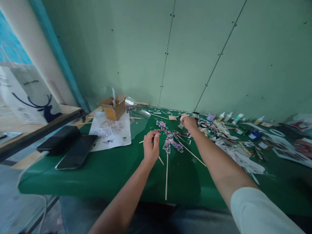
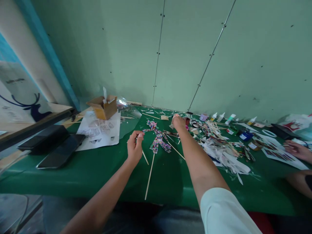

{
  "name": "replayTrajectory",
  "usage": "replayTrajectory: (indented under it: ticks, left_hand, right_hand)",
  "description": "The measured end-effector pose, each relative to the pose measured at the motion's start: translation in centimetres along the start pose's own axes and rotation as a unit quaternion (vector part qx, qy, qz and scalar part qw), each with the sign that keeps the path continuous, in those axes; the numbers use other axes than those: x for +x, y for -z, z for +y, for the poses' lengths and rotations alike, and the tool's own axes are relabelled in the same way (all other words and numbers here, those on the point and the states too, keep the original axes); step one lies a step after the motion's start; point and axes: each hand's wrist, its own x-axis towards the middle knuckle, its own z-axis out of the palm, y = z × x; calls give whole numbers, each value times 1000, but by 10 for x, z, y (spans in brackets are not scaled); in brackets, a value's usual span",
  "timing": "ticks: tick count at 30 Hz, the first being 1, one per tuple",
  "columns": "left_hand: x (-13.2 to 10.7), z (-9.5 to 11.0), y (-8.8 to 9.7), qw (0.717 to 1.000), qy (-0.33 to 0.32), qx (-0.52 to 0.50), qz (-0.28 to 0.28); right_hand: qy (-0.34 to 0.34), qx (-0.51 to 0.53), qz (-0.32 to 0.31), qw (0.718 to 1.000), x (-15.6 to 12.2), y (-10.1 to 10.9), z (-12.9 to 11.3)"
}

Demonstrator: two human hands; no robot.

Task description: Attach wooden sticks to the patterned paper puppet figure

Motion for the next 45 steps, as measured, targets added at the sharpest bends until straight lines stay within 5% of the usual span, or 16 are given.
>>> replayTrajectory:
  ticks: [4, 8, 10, 13, 15, 17, 21, 24, 33, 35, 39, 42, 45]
  left_hand:
    - [-1, -2, 1, 1000, -7, 22, -3]
    - [1, -4, 0, 996, -51, 72, -18]
    - [8, -3, -2, 991, -86, 98, -40]
    - [24, -2, -9, 980, -122, 106, -112]
    - [33, -2, -16, 971, -133, 91, -179]
    - [37, -4, -23, 963, -136, 71, -222]
    - [32, -12, -29, 969, -121, 38, -210]
    - [26, -19, -27, 975, -121, 8, -187]
    - [25, -26, -24, 974, -129, -20, -184]
    - [25, -24, -23, 978, -117, -13, -173]
    - [23, -21, -20, 982, -103, 13, -158]
    - [23, -21, -20, 982, -104, 18, -156]
    - [23, -22, -23, 981, -106, 15, -163]
  right_hand:
    - [-14, 141, 71, 987, -8, 7, -14]
    - [-8, 311, 92, 946, -51, 8, -40]
    - [-10, 593, 58, 803, -83, 6, -52]
    - [-30, 777, -4, 629, -126, 4, -65]
    - [-45, 815, -29, 578, -143, 4, -69]
    - [-56, 828, -42, 556, -151, 3, -72]
    - [-57, 839, -66, 538, -152, 0, -73]
    - [-40, 832, -79, 548, -152, -2, -71]
    - [-6, 761, -92, 643, -149, -6, -63]
    - [0, 716, -43, 696, -148, -5, -63]
    - [-3, 495, 114, 861, -162, 9, -43]
    - [-91, 265, 91, 956, -183, 25, 3]
    - [-204, 52, 21, 977, -202, 38, 57]
